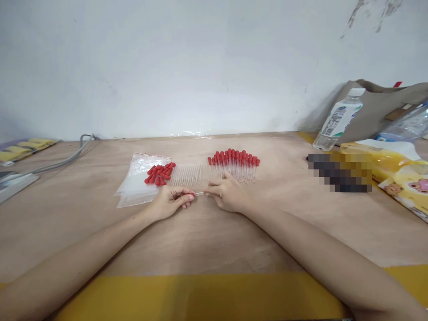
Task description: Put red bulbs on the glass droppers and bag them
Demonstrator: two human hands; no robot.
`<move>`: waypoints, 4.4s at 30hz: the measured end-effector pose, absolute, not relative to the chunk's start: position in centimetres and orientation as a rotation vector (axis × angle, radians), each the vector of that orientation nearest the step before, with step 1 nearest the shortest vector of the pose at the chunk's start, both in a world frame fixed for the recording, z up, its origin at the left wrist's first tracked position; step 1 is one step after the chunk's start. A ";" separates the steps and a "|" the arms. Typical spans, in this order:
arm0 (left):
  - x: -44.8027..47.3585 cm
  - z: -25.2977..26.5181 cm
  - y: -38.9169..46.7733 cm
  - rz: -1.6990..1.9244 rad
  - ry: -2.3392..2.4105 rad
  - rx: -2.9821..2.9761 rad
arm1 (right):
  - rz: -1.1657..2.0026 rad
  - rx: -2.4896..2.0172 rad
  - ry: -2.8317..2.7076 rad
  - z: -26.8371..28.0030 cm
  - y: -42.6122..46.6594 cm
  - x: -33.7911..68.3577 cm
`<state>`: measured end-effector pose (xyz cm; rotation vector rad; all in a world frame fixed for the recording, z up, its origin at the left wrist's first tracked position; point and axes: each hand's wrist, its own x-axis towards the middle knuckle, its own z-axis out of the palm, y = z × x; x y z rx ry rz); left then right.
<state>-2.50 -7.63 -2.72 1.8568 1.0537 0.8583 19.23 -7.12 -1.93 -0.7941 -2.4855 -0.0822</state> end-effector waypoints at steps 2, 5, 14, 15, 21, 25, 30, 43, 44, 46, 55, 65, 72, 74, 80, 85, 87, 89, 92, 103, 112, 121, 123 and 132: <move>-2.4 -2.8 -7.6 0.865 1.098 1.878 | -0.228 -0.814 -2.495 -2.1 -7.2 19.0; -2.6 -2.8 -7.5 0.899 1.108 1.917 | -0.228 -0.857 -2.460 -2.5 -7.4 18.8; -2.7 -2.3 -7.9 0.890 1.143 2.010 | 0.125 -0.849 -2.317 -2.3 -7.9 18.7; -2.7 -2.3 -7.9 0.892 1.126 1.985 | 0.118 -0.826 -2.306 -2.4 -7.9 18.7; -2.7 -2.7 -8.0 0.905 1.076 1.913 | 0.117 -0.792 -2.283 -3.2 -7.7 18.0; -2.8 -3.0 -7.9 0.932 1.075 1.951 | 0.156 -0.883 -2.303 -3.3 -7.9 17.7; -2.8 -2.6 -7.9 0.960 1.123 1.950 | 0.253 -1.042 -2.351 -2.2 -8.4 17.3; -3.2 -2.4 -7.2 0.840 1.173 2.221 | 0.430 -1.621 -1.987 1.3 -5.1 19.2; -3.2 -2.2 -7.3 0.824 1.175 2.249 | 0.416 -1.670 -1.930 1.3 -4.3 19.0; -3.1 -2.0 -7.4 0.810 1.183 2.273 | 0.374 -1.768 -1.859 1.3 -2.8 18.3; -3.3 -2.3 -7.3 0.814 1.146 2.279 | 0.116 -2.103 -1.797 0.3 0.1 15.1; -3.3 -2.3 -7.4 0.810 1.142 2.285 | 0.046 -1.989 -1.918 0.2 -0.6 14.5; -3.4 -2.3 -7.3 0.802 1.124 2.287 | 0.098 -2.007 -1.968 -0.1 -1.0 12.9; -3.4 -2.3 -7.2 0.801 1.120 2.287 | 0.129 -2.015 -1.989 0.2 -1.4 13.2; -3.0 -2.1 -7.9 0.861 1.189 2.353 | 0.272 -1.905 -2.224 1.4 -4.5 15.4; -4.1 -0.5 -6.6 1.153 1.627 2.509 | 0.283 -1.830 -2.253 0.6 -6.9 17.3; -5.0 0.5 -5.0 1.079 1.877 2.507 | 0.229 -1.800 -2.255 0.1 -7.4 17.6; -5.8 1.4 -3.3 0.947 2.098 2.478 | 0.126 -1.743 -2.265 -0.4 -7.7 17.7; -6.3 2.0 -1.3 0.709 2.280 2.434 | -0.074 -1.612 -2.269 -1.2 -8.0 17.7; -5.6 2.1 -1.0 0.610 2.378 2.574 | -0.192 -1.525 -2.198 -2.3 -8.2 17.7; -3.6 1.8 -8.8 0.084 1.644 3.157 | -0.053 -1.477 -2.165 -2.8 -7.5 18.4; -3.5 -0.1 -8.1 0.377 1.154 3.038 | 0.013 -1.283 -2.162 -3.4 -7.1 18.5; -3.9 -0.7 -7.6 0.572 1.125 2.907 | 0.022 -1.226 -2.176 -3.6 -6.9 18.5; -3.1 -1.8 -7.8 0.958 1.240 2.344 | 0.080 -0.959 -2.206 -3.0 -7.9 18.0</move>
